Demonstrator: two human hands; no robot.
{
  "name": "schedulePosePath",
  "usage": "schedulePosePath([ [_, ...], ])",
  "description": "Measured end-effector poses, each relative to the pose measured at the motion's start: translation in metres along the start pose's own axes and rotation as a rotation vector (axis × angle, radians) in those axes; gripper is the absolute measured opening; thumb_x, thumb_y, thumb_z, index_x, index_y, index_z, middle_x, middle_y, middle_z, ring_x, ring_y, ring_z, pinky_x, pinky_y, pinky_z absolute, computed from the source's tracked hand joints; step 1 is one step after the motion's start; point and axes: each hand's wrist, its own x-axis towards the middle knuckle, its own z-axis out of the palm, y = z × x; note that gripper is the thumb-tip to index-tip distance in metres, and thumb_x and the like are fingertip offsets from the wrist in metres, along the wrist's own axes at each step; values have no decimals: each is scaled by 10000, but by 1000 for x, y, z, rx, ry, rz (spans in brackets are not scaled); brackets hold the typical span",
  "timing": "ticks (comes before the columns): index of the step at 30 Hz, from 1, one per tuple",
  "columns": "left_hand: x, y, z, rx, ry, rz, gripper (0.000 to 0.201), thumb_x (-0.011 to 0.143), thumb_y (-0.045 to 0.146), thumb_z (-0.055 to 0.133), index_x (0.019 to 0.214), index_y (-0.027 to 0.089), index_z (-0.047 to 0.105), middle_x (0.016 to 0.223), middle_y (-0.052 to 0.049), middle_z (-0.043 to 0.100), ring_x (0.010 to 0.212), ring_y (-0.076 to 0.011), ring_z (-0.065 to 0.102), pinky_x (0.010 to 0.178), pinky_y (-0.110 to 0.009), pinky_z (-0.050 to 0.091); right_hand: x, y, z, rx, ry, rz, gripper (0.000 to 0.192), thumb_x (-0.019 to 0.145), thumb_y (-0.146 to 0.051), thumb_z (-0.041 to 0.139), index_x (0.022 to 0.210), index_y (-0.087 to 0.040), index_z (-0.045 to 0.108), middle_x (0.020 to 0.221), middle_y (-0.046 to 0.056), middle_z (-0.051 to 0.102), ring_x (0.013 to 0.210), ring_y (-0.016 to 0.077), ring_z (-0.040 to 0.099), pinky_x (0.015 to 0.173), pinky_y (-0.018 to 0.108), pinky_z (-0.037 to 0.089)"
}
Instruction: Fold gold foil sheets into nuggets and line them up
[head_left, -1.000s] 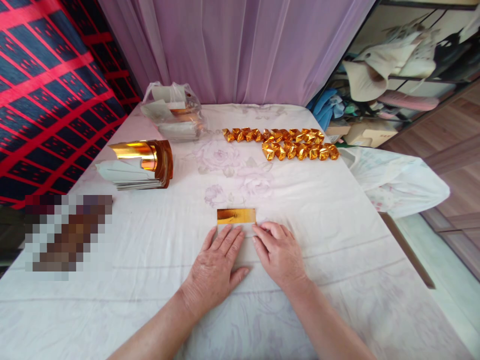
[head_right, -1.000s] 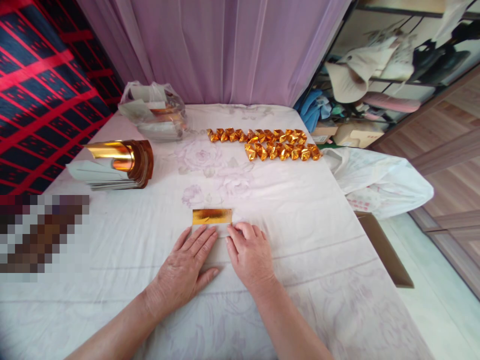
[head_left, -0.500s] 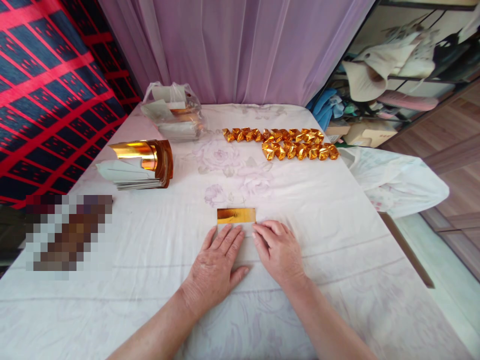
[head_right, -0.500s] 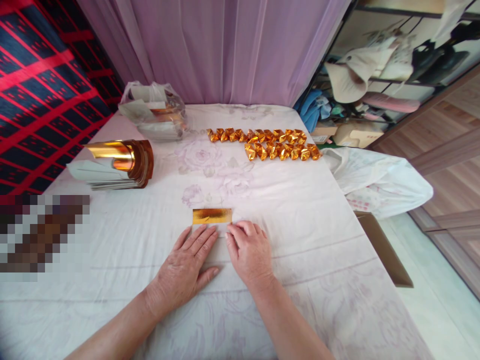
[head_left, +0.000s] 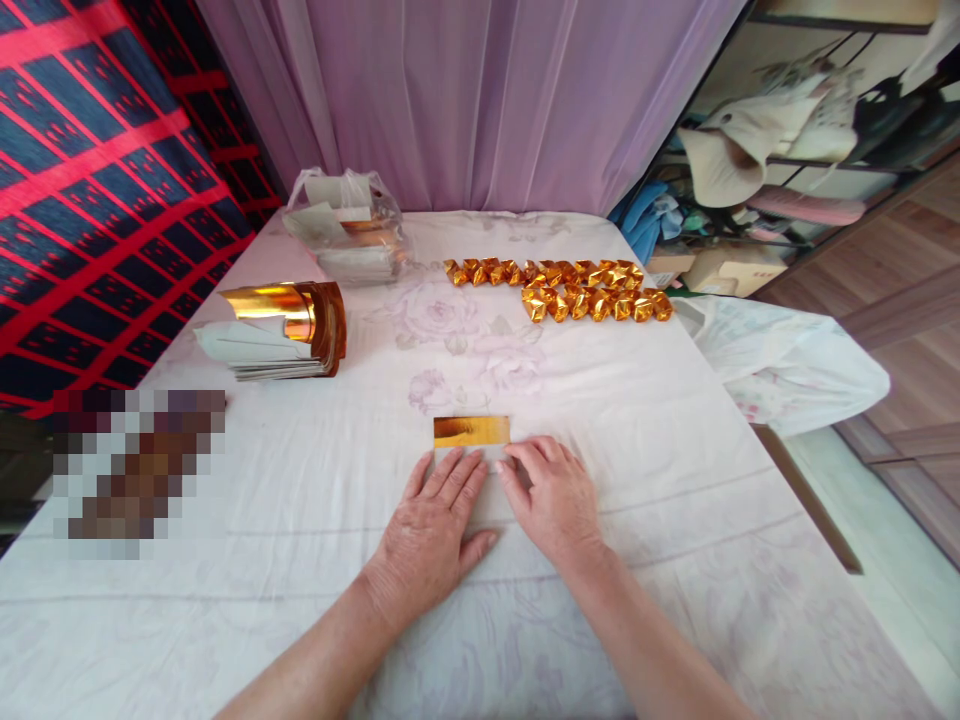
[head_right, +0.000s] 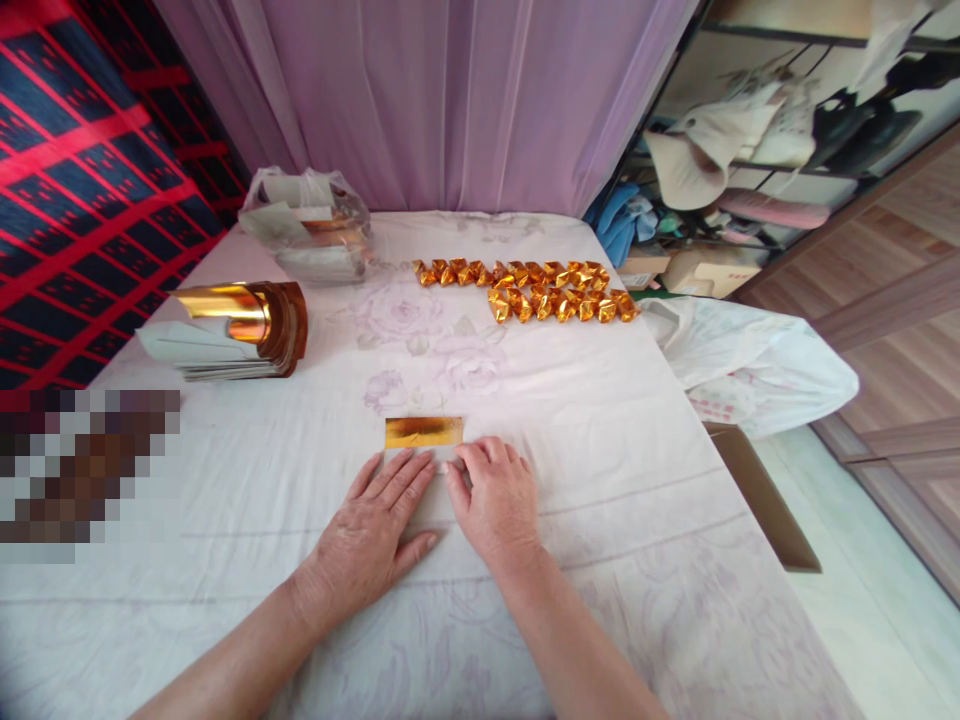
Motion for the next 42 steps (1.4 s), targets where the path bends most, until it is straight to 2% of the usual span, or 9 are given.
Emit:
schedulePosePath([
  [9,1,1,-3,-10,-8,6,672,944,533,462,1489,159,346,1521,-108,441,1413,-285,373,1176,-508,241,3,-4,0,-22,27,20,129,870,-335,631,918,-219,660,891,51,651,821,209,591,725,330,394],
  [23,1,0,-1,5,-25,1,680,944,549,452,1489,156,353,1518,-103,445,1417,-285,361,1180,-508,225,4,-5,1,-40,5,46,136,832,-307,662,934,-217,657,891,42,640,823,210,581,729,323,375],
  [42,1,0,-1,8,-14,2,669,948,557,441,1476,152,370,1523,-113,436,1408,-284,372,1180,-503,220,-2,11,3,86,-20,-56,254,908,-156,478,1054,-213,678,966,74,657,878,213,602,774,350,452],
])
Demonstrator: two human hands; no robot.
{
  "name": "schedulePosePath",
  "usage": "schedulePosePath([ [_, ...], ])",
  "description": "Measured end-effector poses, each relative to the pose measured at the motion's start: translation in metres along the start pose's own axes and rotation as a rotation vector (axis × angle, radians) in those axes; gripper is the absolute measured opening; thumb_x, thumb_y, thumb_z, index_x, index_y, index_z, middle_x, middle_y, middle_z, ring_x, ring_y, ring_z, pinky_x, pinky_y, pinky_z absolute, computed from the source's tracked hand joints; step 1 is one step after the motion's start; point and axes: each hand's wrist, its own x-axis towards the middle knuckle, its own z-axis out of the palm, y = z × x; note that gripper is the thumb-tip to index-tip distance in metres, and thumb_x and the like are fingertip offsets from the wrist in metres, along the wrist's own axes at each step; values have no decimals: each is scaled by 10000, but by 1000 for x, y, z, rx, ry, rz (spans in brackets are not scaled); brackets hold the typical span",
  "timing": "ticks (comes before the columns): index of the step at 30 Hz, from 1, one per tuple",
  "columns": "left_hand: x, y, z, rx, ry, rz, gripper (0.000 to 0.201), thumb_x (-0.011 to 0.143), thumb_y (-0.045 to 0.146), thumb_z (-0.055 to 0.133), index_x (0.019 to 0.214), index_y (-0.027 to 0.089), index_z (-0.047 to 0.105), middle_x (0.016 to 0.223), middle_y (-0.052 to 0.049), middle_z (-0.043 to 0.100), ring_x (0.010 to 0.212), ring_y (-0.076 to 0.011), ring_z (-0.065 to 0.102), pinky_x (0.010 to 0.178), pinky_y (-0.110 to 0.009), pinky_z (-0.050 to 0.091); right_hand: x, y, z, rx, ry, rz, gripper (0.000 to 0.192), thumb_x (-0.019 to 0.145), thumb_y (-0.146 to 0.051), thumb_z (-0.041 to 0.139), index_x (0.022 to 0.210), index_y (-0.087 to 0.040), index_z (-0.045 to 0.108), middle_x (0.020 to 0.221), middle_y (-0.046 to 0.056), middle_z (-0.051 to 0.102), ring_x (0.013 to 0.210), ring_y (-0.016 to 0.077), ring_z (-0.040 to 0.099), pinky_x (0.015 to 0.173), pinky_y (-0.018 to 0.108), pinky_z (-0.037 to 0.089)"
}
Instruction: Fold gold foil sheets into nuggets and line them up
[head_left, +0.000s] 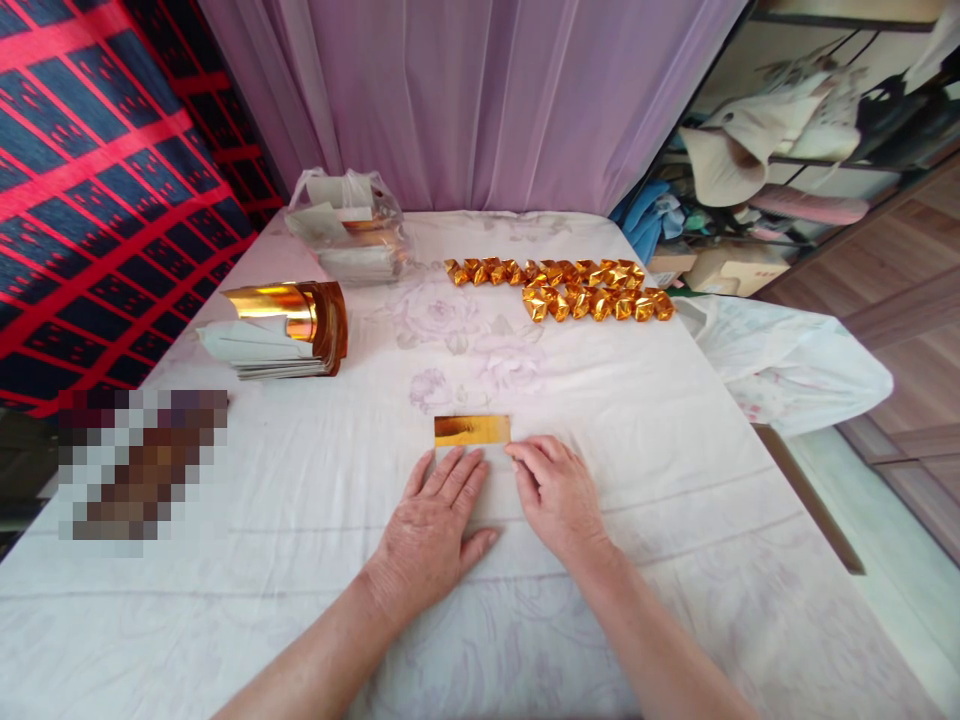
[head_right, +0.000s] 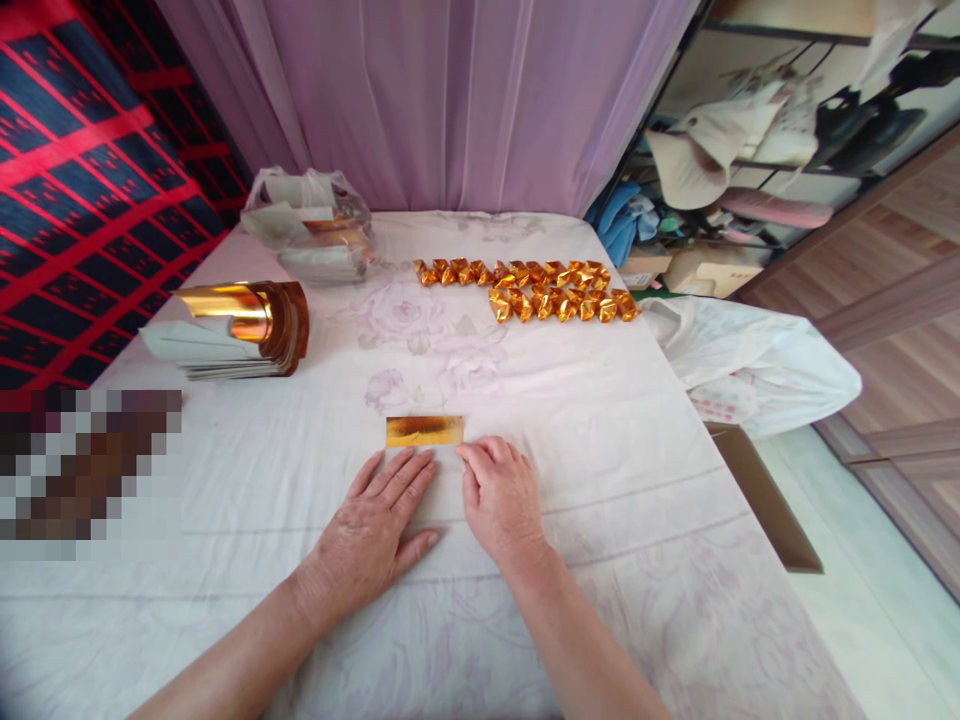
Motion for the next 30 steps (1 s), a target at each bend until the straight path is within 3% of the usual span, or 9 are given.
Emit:
schedulePosePath([
  [8,0,-1,2,2,26,3,659,962,567,396,1491,177,356,1532,-102,424,1409,-277,369,1178,-503,219,3,10,-4,159,-9,7,274,907,-159,437,1025,-222,676,956,67,686,895,202,643,788,337,503],
  [14,0,-1,4,0,40,-1,657,965,590,372,1470,170,398,1499,-102,472,1395,-280,394,1166,-504,242,14,0,-10,315,60,117,187,900,-239,497,1016,-213,642,913,48,693,698,144,647,645,247,518],
  [22,1,-1,6,-32,17,-23,672,961,605,352,1471,170,400,1504,-102,464,1409,-275,369,1180,-504,215,13,-9,11,211,76,-1,231,894,-141,447,969,-218,651,920,64,699,856,179,671,782,291,524],
  [30,1,0,3,-50,25,-20,653,958,585,391,1471,181,393,1502,-106,464,1406,-277,374,1179,-505,219,10,-5,8,269,10,21,238,868,-151,494,1018,-214,668,975,72,690,787,169,663,738,293,547],
])
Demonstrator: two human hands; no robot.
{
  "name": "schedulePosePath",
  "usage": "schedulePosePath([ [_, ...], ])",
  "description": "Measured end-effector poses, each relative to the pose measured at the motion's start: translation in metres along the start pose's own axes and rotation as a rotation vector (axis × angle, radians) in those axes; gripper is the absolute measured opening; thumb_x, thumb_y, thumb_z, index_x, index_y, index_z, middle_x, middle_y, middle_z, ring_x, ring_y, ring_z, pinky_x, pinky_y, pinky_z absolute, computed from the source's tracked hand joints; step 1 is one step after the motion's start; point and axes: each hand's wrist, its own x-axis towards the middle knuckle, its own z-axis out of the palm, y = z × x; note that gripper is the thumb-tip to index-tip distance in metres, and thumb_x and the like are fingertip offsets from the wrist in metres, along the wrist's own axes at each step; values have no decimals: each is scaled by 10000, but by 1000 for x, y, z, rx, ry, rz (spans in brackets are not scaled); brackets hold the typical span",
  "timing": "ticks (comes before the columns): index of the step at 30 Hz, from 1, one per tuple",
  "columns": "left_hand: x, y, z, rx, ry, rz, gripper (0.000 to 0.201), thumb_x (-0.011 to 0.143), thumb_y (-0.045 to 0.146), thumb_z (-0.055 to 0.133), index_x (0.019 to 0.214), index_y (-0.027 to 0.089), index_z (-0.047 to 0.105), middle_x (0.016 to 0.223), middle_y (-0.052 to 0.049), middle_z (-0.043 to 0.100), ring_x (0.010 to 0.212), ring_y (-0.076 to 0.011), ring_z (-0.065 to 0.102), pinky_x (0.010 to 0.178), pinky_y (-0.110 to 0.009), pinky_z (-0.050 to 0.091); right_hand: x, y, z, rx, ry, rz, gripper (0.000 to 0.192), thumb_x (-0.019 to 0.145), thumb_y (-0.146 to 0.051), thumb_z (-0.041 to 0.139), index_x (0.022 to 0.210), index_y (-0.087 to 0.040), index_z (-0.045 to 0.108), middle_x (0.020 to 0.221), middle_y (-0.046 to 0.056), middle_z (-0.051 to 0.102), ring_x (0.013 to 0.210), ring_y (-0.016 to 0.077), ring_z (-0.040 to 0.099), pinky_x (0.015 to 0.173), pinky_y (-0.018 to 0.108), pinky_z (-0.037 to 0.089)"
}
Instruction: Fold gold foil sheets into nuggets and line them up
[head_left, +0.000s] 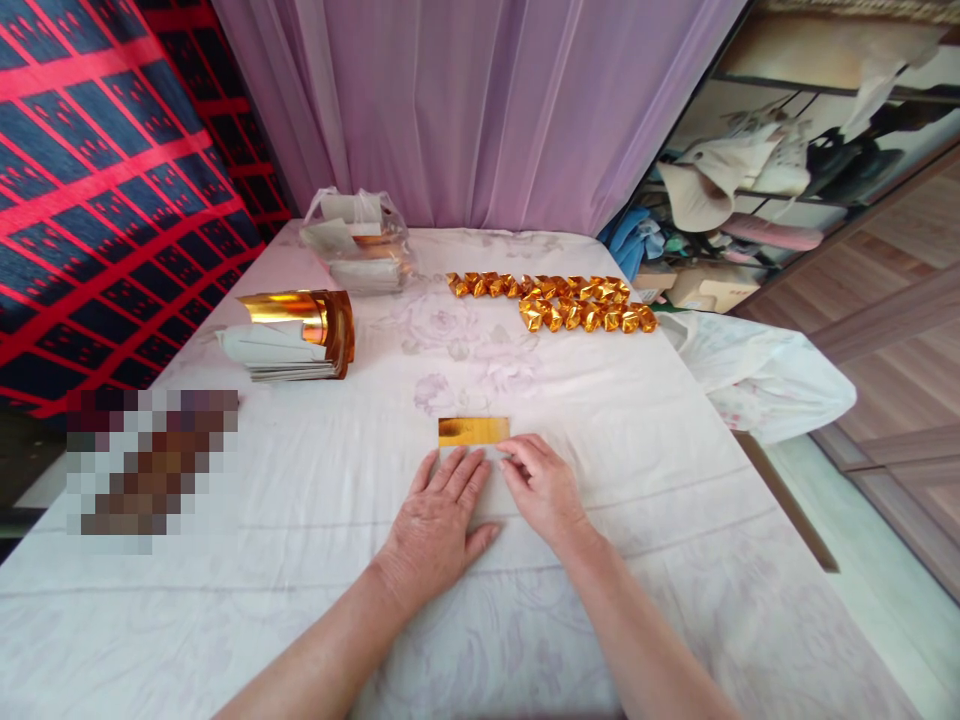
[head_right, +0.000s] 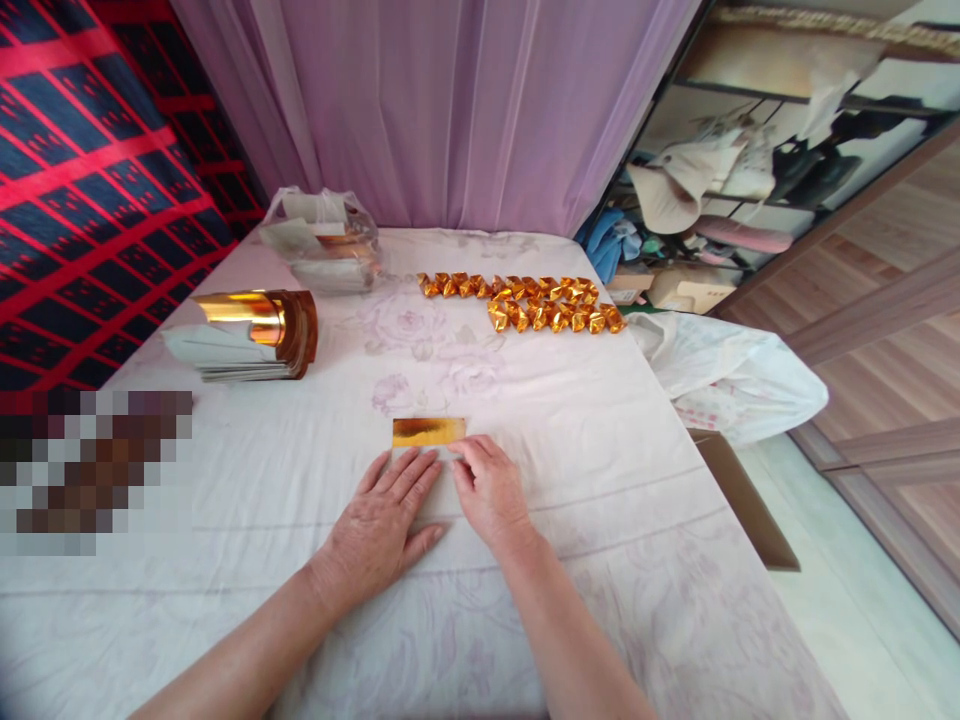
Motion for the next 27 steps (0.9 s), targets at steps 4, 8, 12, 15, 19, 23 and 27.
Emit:
schedulePosePath([
  [4,0,0,-1,31,-12,19,625,947,547,460,1482,236,376,1517,-99,442,1401,-296,382,1158,-530,251,0,0,-1,13,-19,9,263,868,-151,496,1035,-233,681,989,66,689,803,171,662,747,303,552],
  [8,0,0,-2,34,-23,16,622,941,534,485,1484,252,375,1526,-96,429,1405,-298,373,1159,-531,256,0,1,-1,0,-26,-1,275,871,-146,497,1048,-235,688,997,66,690,825,176,660,770,309,548],
  [12,0,1,-3,30,-26,8,626,936,537,494,1479,246,381,1523,-94,435,1402,-297,380,1158,-532,261,0,2,-1,-12,-27,-13,269,880,-152,492,1045,-230,690,998,70,689,834,180,657,795,322,543],
  [15,1,1,-3,33,-28,10,631,932,533,506,1477,242,381,1521,-97,438,1398,-302,387,1151,-539,269,0,2,0,-15,-22,-15,257,881,-150,490,1037,-214,684,998,74,687,840,181,657,804,327,542],
  [19,1,1,-3,32,-22,9,635,935,537,494,1486,249,367,1514,-95,446,1396,-298,388,1152,-535,266,0,1,1,-24,-18,-16,260,876,-142,490,1028,-224,684,996,70,688,836,180,659,796,322,543],
  [23,1,2,-4,33,-26,8,633,931,537,498,1482,250,375,1506,-95,454,1389,-302,394,1150,-533,266,0,1,1,-29,-20,-17,255,877,-145,493,1031,-219,683,996,72,688,838,182,661,794,324,545],
  [27,1,1,-3,11,-11,-1,613,943,559,457,1467,247,399,1501,-92,458,1388,-293,390,1158,-523,249,0,1,1,-32,-20,-16,264,880,-147,493,1040,-228,687,995,70,688,852,183,662,804,326,543],
])
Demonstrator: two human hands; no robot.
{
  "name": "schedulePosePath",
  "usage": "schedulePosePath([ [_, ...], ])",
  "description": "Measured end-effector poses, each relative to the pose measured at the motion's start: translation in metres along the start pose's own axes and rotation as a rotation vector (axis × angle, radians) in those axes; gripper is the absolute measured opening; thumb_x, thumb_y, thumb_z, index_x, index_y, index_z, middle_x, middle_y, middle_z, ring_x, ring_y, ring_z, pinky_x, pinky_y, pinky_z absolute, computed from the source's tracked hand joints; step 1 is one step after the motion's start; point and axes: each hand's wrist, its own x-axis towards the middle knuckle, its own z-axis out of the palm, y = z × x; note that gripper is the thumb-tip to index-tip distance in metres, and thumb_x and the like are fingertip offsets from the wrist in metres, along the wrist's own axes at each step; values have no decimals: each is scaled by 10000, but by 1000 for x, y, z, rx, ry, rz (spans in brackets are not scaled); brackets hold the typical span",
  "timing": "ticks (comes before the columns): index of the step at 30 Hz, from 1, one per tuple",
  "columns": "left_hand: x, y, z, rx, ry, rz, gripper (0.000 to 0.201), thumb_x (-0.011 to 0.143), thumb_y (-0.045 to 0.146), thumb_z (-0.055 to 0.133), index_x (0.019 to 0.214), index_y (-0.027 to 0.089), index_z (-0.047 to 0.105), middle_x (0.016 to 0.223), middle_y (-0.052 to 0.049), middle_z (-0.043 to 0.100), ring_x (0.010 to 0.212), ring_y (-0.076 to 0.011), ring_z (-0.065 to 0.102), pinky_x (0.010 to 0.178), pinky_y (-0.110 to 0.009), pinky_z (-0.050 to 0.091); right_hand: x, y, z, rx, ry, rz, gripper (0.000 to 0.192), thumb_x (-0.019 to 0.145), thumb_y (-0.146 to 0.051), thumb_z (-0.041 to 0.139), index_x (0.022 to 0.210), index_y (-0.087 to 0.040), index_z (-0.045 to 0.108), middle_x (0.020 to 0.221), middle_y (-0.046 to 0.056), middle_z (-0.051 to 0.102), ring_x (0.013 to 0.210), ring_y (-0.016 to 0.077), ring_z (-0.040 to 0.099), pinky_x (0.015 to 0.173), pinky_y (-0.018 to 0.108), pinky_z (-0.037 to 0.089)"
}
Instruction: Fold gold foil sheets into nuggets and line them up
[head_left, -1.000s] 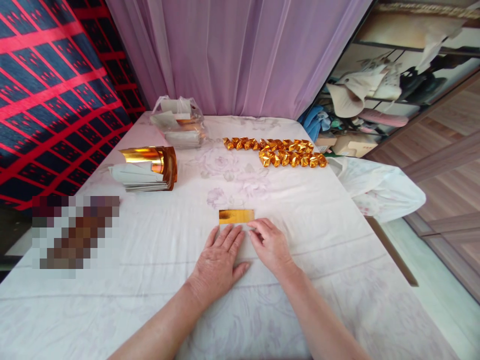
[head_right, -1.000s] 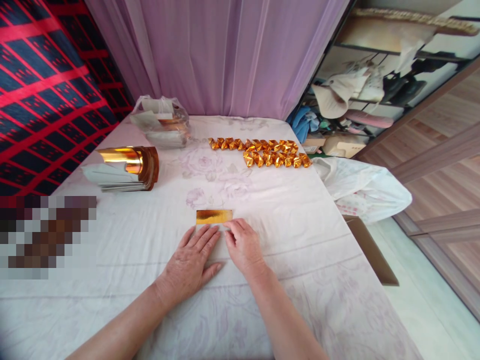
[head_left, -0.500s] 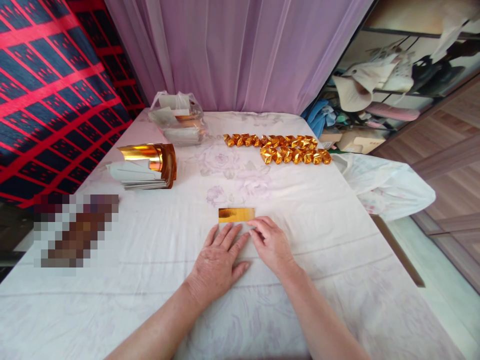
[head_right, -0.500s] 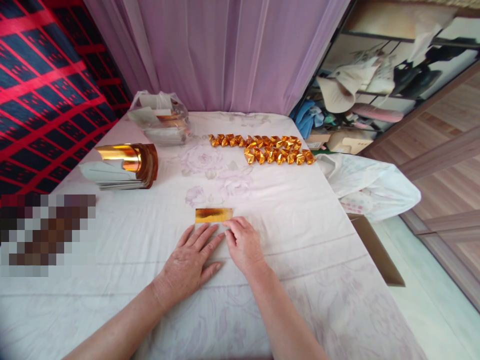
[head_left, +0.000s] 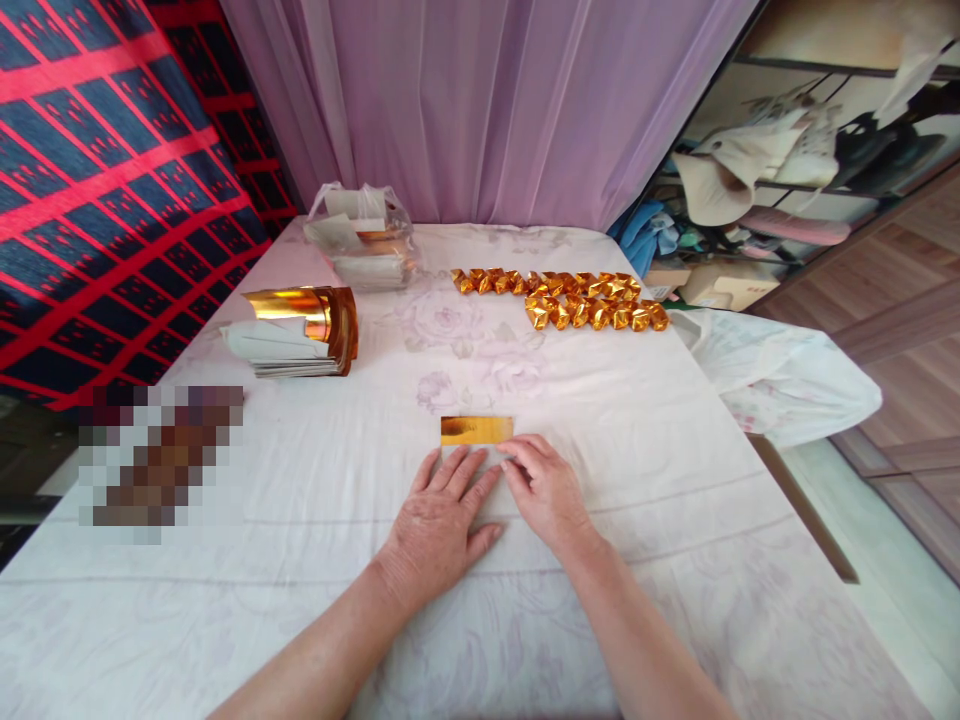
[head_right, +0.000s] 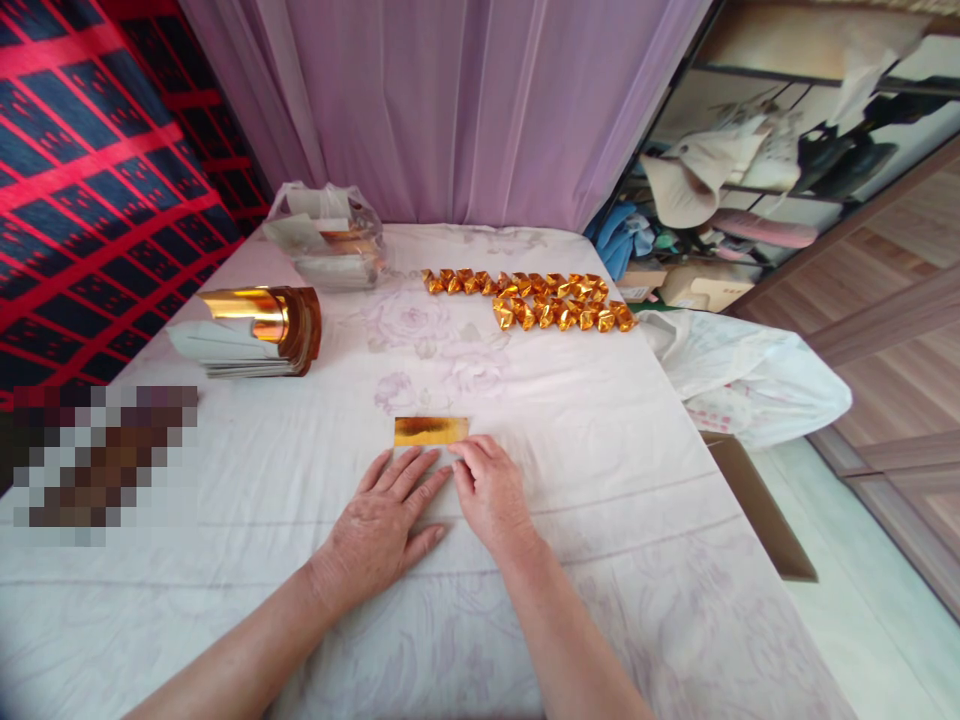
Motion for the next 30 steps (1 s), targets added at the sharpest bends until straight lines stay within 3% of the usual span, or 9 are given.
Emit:
schedulePosePath([
  [30,-2,-5,-1,2,2,25,532,942,512,493,1353,175,495,1512,-103,456,1408,-278,390,1173,-516,254,0,0,-1,0,18,-28,234,878,-136,499,981,-216,692,972,72,686,899,193,664,817,328,537],
])
